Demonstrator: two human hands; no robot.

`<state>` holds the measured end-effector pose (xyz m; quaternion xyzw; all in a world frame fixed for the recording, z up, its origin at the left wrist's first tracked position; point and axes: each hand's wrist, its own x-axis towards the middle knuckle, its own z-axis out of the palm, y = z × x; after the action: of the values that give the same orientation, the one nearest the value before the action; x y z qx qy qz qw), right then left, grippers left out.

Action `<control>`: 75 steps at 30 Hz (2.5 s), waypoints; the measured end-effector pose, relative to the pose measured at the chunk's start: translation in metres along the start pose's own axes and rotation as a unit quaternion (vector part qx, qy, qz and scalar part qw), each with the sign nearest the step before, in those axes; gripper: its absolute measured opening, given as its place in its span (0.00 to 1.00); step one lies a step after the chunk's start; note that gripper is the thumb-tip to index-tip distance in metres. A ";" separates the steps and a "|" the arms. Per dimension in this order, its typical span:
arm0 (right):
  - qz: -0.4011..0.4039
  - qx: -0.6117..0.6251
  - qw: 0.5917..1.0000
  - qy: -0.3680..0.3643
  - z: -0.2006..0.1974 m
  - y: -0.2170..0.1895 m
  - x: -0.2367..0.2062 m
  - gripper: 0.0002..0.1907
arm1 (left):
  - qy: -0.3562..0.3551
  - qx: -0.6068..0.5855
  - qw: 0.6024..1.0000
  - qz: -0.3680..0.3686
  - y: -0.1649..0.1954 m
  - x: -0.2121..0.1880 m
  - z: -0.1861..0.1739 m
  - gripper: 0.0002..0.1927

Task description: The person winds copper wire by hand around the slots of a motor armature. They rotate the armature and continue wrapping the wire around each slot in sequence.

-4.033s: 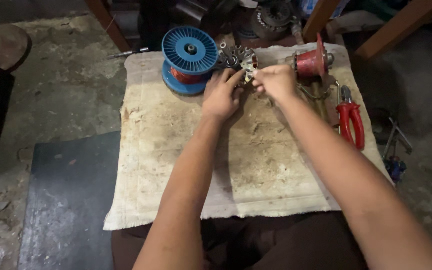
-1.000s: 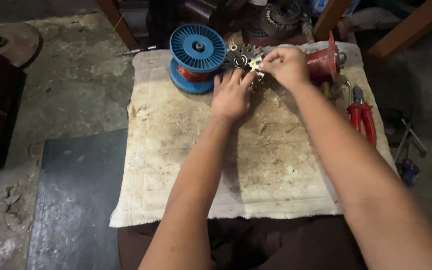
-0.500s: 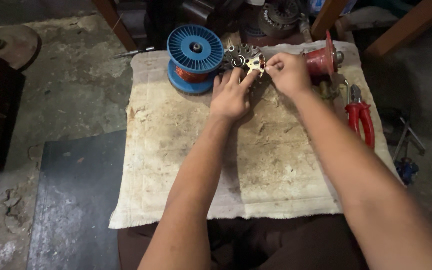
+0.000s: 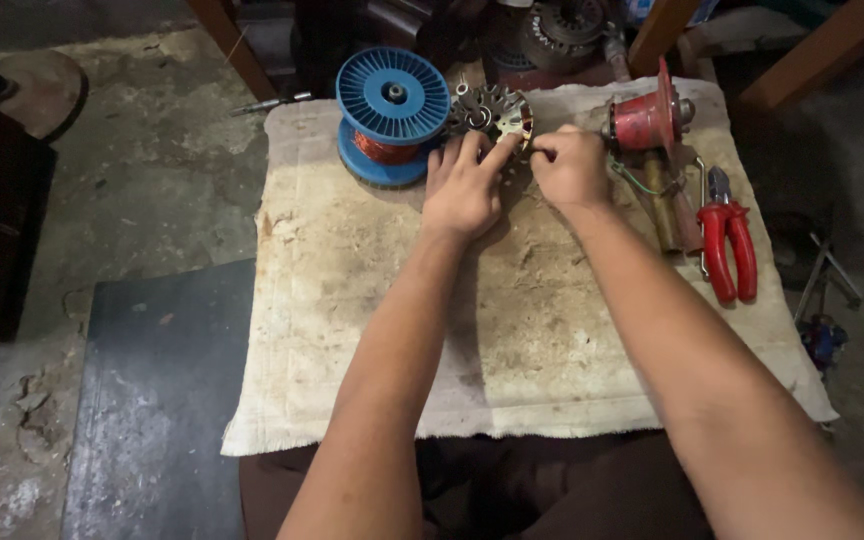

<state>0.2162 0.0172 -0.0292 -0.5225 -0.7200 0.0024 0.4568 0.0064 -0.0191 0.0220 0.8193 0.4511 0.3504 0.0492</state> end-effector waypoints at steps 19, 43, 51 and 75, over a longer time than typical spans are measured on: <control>0.015 0.100 0.981 -0.165 -0.014 -0.007 -0.001 0.08 | -0.013 -0.010 1.000 -0.003 -0.013 0.002 0.009 0.32; 0.337 0.265 0.904 0.006 0.017 -0.010 -0.001 0.11 | -0.017 -0.025 1.000 -0.008 -0.011 0.001 0.008 0.28; 0.252 0.220 0.937 0.105 0.017 -0.028 -0.006 0.09 | -0.014 -0.026 1.000 -0.005 -0.011 -0.001 0.008 0.28; 0.135 0.066 0.985 0.080 -0.009 -0.072 -0.003 0.05 | -0.010 -0.011 1.000 -0.013 -0.008 -0.001 0.004 0.29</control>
<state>0.1676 -0.0222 0.0085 -0.5821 -0.6024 0.0698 0.5418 0.0029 -0.0140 0.0157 0.8162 0.4573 0.3466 0.0674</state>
